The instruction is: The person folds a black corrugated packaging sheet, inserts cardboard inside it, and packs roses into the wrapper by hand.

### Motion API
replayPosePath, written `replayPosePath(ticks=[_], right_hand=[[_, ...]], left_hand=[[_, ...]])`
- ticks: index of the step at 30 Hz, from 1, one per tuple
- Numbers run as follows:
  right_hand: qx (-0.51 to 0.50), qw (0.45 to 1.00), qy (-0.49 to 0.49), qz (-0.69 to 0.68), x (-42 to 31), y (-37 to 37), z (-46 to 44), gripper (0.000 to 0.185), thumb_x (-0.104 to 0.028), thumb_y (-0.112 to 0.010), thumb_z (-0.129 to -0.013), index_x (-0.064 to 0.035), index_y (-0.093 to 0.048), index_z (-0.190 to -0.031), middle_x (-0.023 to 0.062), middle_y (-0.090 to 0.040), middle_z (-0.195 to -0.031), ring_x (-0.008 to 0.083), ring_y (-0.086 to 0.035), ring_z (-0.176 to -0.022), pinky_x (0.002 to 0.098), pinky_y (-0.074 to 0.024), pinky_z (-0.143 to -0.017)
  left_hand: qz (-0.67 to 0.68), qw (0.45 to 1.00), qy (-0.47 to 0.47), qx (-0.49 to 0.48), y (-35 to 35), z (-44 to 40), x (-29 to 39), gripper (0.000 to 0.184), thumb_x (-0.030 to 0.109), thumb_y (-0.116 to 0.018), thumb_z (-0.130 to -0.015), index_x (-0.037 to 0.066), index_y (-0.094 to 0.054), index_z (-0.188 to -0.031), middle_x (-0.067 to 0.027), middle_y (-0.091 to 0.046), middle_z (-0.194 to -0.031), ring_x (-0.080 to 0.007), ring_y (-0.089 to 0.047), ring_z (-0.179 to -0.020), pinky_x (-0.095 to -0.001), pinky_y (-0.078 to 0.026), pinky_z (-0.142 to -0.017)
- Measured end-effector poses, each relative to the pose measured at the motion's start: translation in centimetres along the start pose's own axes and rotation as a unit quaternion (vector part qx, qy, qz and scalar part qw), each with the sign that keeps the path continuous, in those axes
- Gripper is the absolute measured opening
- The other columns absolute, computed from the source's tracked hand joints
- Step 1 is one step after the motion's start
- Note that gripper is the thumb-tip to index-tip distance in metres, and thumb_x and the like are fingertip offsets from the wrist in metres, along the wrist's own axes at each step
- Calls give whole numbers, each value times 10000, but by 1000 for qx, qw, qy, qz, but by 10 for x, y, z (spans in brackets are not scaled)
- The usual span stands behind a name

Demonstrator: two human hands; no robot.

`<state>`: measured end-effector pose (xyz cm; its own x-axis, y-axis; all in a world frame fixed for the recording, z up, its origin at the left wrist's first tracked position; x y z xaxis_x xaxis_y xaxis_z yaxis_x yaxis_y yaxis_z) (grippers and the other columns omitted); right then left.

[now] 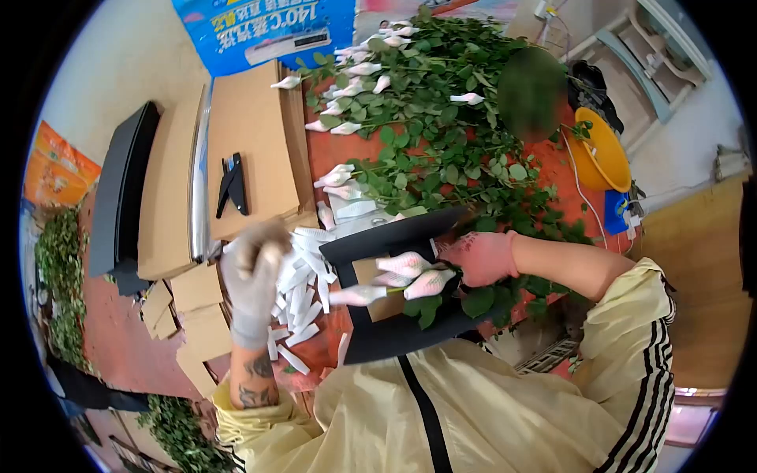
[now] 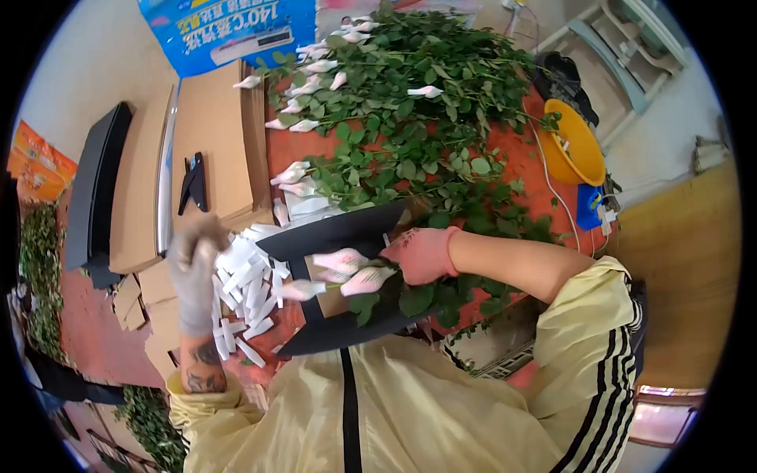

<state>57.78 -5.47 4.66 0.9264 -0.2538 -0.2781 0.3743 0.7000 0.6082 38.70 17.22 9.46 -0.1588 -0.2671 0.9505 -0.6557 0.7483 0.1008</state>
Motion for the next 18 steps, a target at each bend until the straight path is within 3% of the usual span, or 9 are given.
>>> replayPosePath(ticks=[1, 3, 5, 7, 8, 9, 12, 17, 18], right_hand=[[-8, 1000, 4, 4, 7, -8, -17, 623, -160, -506, -720, 1, -395, -1312, 205, -547, -1193, 307, -533, -1114, 358, -421, -948], [-20, 999, 19, 18, 23, -30, -50, 663, -164, -508, -713, -19, -372, -1345, 215, -502, -1259, 323, -520, -1134, 352, -421, -951], [-30, 998, 53, 29, 27, -54, -80, 675, -177, -522, -715, -26, -364, -1353, 201, -488, -1280, 317, -517, -1137, 360, -419, -946], [-54, 998, -4, 39, 30, -74, -91, 665, -199, -533, -720, -26, -374, -1342, 198, -494, -1270, 310, -512, -1137, 367, -416, -936], [27, 999, -7, 47, 31, -72, -85, 615, -215, -553, -734, -29, -412, -1303, 204, -526, -1199, 312, -551, -1061, 377, -447, -877], [21, 999, -3, 44, 25, -69, -77, 615, -215, -553, -734, -29, -412, -1303, 204, -526, -1199, 312, -551, -1061, 377, -447, -877], [207, 955, 61, 202, 5, -32, -52, 519, -224, -568, -760, -51, -471, -1240, 178, -568, -1052, 309, -602, -899, 374, -480, -793], [159, 975, 24, 152, 10, -18, -33, 411, -152, -511, -790, -63, -530, -1190, 144, -602, -1043, 293, -604, -931, 368, -479, -801], [187, 972, 22, 140, 14, -12, -20, 409, -148, -496, -796, -62, -533, -1194, 157, -596, -1083, 286, -602, -962, 370, -482, -806]], left_hand=[[-35, 997, -8, -75, -7, 13, -5, 324, 212, -585, -843, -42, -572, -1044, -82, -602, -951, -152, -570, -848, -303, -463, -780], [-48, 979, 96, -174, -42, 42, -20, 318, 180, -638, -792, -10, -591, -1042, -101, -610, -985, -193, -588, -897, -334, -460, -815], [-235, 957, -55, -163, -65, 53, -29, 383, 198, -686, -711, 62, -616, -1062, -110, -612, -1032, -280, -591, -939, -384, -463, -841], [-253, 953, -32, -164, -67, 58, -35, 385, 200, -698, -691, 89, -623, -1052, -100, -601, -1065, -306, -559, -991, -404, -438, -871], [-268, 944, -27, -192, -70, 64, -39, 382, 207, -695, -698, 94, -621, -1055, -102, -600, -1063, -301, -560, -987, -399, -429, -876], [-284, 933, -24, -220, -72, 69, -42, 378, 214, -693, -705, 99, -618, -1057, -103, -600, -1061, -296, -562, -983, -393, -420, -881], [-321, 913, 2, -254, -83, 83, -72, 394, 236, -698, -704, 113, -605, -1067, -84, -578, -1105, -278, -536, -1033, -388, -410, -880], [-450, 832, 68, -317, -92, 84, -111, 385, 267, -683, -699, 145, -608, -1057, -55, -576, -1060, -273, -519, -1025, -395, -416, -861], [-477, 823, 8, -308, -92, 87, -110, 361, 273, -679, -697, 163, -618, -1035, -47, -580, -988, -259, -527, -979, -385, -418, -836]])
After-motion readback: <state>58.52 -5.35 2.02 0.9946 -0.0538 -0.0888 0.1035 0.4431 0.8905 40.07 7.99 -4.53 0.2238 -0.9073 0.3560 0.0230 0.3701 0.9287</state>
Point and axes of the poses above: each hand's wrist, its own z-axis away from the middle knuckle, its own y-axis out of the back of the hand, x = y × z, the point moved 7 cm from there along -z, towards the middle knuckle
